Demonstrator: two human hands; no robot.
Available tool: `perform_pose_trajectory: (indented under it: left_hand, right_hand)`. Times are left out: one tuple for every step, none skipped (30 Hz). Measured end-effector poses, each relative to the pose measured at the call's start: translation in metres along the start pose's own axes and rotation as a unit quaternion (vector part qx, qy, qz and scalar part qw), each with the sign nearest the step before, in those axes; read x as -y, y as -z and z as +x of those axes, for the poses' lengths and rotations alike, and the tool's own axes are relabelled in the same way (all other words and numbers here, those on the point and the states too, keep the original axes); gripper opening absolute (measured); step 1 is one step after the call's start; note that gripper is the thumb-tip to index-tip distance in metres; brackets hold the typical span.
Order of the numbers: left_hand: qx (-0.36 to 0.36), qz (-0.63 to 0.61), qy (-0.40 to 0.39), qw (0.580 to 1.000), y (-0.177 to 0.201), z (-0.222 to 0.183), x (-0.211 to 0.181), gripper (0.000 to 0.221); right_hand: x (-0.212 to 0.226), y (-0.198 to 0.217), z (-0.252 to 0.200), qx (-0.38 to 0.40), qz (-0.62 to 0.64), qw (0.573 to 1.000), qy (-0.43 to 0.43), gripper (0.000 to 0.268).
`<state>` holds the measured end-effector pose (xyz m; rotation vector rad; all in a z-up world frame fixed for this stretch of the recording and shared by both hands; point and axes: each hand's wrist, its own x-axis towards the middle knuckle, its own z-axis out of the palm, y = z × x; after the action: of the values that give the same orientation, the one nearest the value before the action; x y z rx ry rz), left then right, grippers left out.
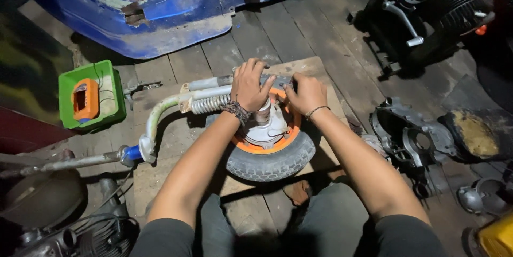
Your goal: The person is manually aligning and assembling components of a motorcycle wheel hub.
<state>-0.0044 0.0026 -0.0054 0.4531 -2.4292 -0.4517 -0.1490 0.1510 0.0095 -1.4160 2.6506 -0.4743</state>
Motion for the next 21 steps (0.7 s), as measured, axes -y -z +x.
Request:
perform_pose_trajectory:
  left_hand:
    - [0.002,0.0,0.0,1.0,0.001,0.001,-0.001,0.041]
    - [0.0,0.001,0.006,1.0,0.003,0.001,-0.003,0.041]
    - [-0.002,0.001,0.013,1.0,0.003,0.0,-0.004,0.041]
    - [0.0,0.0,0.015,1.0,0.0,0.001,0.001,0.041]
    - [-0.006,-0.009,0.008,1.0,-0.003,0.001,0.006,0.038]
    - [-0.013,-0.018,0.001,1.0,-0.006,0.002,0.011,0.036]
    - [-0.011,-0.017,0.003,1.0,-0.002,0.002,0.011,0.036]
    - [-0.018,-0.036,0.013,0.999,0.002,0.001,0.01,0.036]
    - [-0.025,-0.053,0.021,0.998,0.005,0.003,0.01,0.035]
    - [-0.024,-0.052,0.021,0.998,0.0,0.0,0.009,0.035]
    - [-0.019,-0.048,0.014,0.999,-0.006,-0.005,0.009,0.034]
    - [-0.013,-0.043,0.006,0.999,-0.012,-0.009,0.009,0.034]
    - [-0.011,-0.042,0.008,0.999,-0.009,-0.007,0.008,0.034]
    - [-0.02,-0.048,0.006,0.999,-0.006,-0.005,0.007,0.035]
    - [-0.024,-0.056,0.006,0.998,-0.005,-0.009,0.005,0.036]
    - [-0.018,-0.057,0.012,0.998,-0.004,-0.011,0.004,0.036]
    - [-0.018,-0.062,0.014,0.998,-0.003,-0.01,0.005,0.034]
    - [-0.018,-0.066,0.017,0.997,-0.003,-0.008,0.005,0.032]
    - [-0.014,-0.069,0.021,0.997,-0.002,-0.007,0.005,0.032]
    - [-0.021,-0.077,0.021,0.997,-0.002,-0.007,0.004,0.032]
    - [-0.03,-0.085,0.018,0.996,0.0,-0.004,0.005,0.033]
  right_hand:
    - [-0.001,0.002,0.0,0.001,0.001,1.0,-0.001,0.028]
    - [-0.001,0.003,0.0,-0.024,0.013,1.0,0.007,0.026]
    - [-0.002,0.004,-0.002,-0.046,0.025,0.998,0.016,0.025]
    - [-0.006,0.002,-0.002,-0.043,0.025,0.999,0.014,0.025]
    - [-0.01,0.0,-0.002,-0.095,0.032,0.994,0.04,0.021]
    - [-0.014,-0.001,-0.002,-0.146,0.04,0.986,0.066,0.018]
    - [-0.017,-0.004,0.0,-0.144,0.041,0.987,0.066,0.018]
    - [-0.021,-0.006,0.001,-0.166,0.051,0.983,0.063,0.019]
    - [-0.025,-0.008,0.003,-0.189,0.062,0.978,0.058,0.019]
    - [-0.028,-0.009,0.005,-0.189,0.063,0.978,0.058,0.019]
    - [-0.031,-0.012,0.005,-0.203,0.077,0.974,0.058,0.02]
    - [-0.034,-0.014,0.006,-0.218,0.09,0.97,0.058,0.021]
    - [-0.039,-0.018,0.009,-0.215,0.092,0.971,0.058,0.021]
    - [-0.044,-0.022,0.012,-0.231,0.093,0.967,0.061,0.022]
    - [-0.049,-0.029,0.01,-0.243,0.094,0.964,0.061,0.023]
    - [-0.051,-0.032,0.011,-0.236,0.096,0.965,0.058,0.023]
    - [-0.053,-0.032,0.015,-0.246,0.127,0.959,0.061,0.023]
    - [-0.055,-0.033,0.019,-0.255,0.158,0.952,0.064,0.023]
    - [-0.056,-0.034,0.019,-0.25,0.158,0.953,0.061,0.023]
    - [-0.056,-0.035,0.018,-0.251,0.182,0.948,0.067,0.023]
    - [-0.055,-0.034,0.021,-0.255,0.206,0.942,0.073,0.023]
